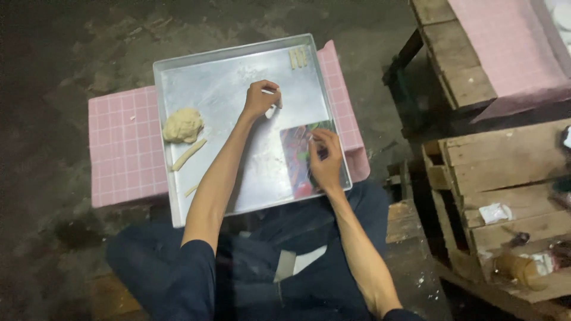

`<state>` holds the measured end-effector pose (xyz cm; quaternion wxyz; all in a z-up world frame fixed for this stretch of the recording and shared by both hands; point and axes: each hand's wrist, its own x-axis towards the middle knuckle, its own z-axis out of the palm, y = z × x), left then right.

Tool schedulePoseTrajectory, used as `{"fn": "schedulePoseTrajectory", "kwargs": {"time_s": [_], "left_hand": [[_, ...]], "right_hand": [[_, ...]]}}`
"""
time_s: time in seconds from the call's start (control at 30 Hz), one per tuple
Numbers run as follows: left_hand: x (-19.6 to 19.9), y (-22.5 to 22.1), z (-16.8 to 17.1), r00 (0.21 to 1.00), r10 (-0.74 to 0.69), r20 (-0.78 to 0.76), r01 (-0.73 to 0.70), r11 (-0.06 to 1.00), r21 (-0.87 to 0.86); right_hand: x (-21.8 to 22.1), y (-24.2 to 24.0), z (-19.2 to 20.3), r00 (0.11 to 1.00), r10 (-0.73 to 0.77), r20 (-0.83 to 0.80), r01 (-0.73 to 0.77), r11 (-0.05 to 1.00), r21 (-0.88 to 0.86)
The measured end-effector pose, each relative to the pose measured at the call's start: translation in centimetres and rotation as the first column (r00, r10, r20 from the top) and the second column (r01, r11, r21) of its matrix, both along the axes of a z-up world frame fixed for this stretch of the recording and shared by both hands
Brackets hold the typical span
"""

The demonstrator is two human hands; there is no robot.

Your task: Rolling dough into thin cylinders and breaking them into small sticks on a baking tray

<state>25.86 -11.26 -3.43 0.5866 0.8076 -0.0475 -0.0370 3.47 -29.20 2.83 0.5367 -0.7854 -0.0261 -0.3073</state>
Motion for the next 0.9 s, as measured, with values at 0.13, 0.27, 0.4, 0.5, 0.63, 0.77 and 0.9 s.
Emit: {"fn": "schedulePoseTrajectory", "kwargs": {"time_s": [0.13,0.27,0.4,0.5,0.63,0.77,0.9], "left_hand": [[7.4,-1.5,-3.9,0.999,0.044,0.024,-0.044,0.999,0.032],[12.2,-3.1,-4.3,0.990,0.135,0.045,-0.140,0.984,0.113],[15.9,-4.4,-4.3,0.977,0.181,0.117,-0.200,0.963,0.181],[15.8,-4.3,-3.4,0.973,0.178,0.149,-0.207,0.957,0.204],[15.8,-4.8,-4.8,0.951,0.251,0.183,-0.290,0.928,0.236],[15.4,-5.7,-3.7,0.959,0.241,0.152,-0.281,0.888,0.364],[13.3,-6.4,-0.3,0.966,0.257,0.036,-0.250,0.882,0.400]], "right_hand": [[0.4,-0.2,0.1,0.999,-0.024,-0.047,0.024,1.000,0.002],[0.7,0.0,0.4,0.987,-0.020,-0.160,0.021,1.000,0.005],[1.1,0.2,1.1,0.978,0.002,-0.207,0.005,0.999,0.034],[0.9,-0.5,1.2,0.981,0.114,-0.159,-0.112,0.994,0.019],[0.8,-0.5,1.0,0.977,0.110,-0.184,-0.108,0.994,0.018],[0.8,-0.6,1.1,0.975,0.118,-0.189,-0.116,0.993,0.020],[0.8,-0.6,0.9,0.971,0.118,-0.206,-0.117,0.993,0.013]]}}
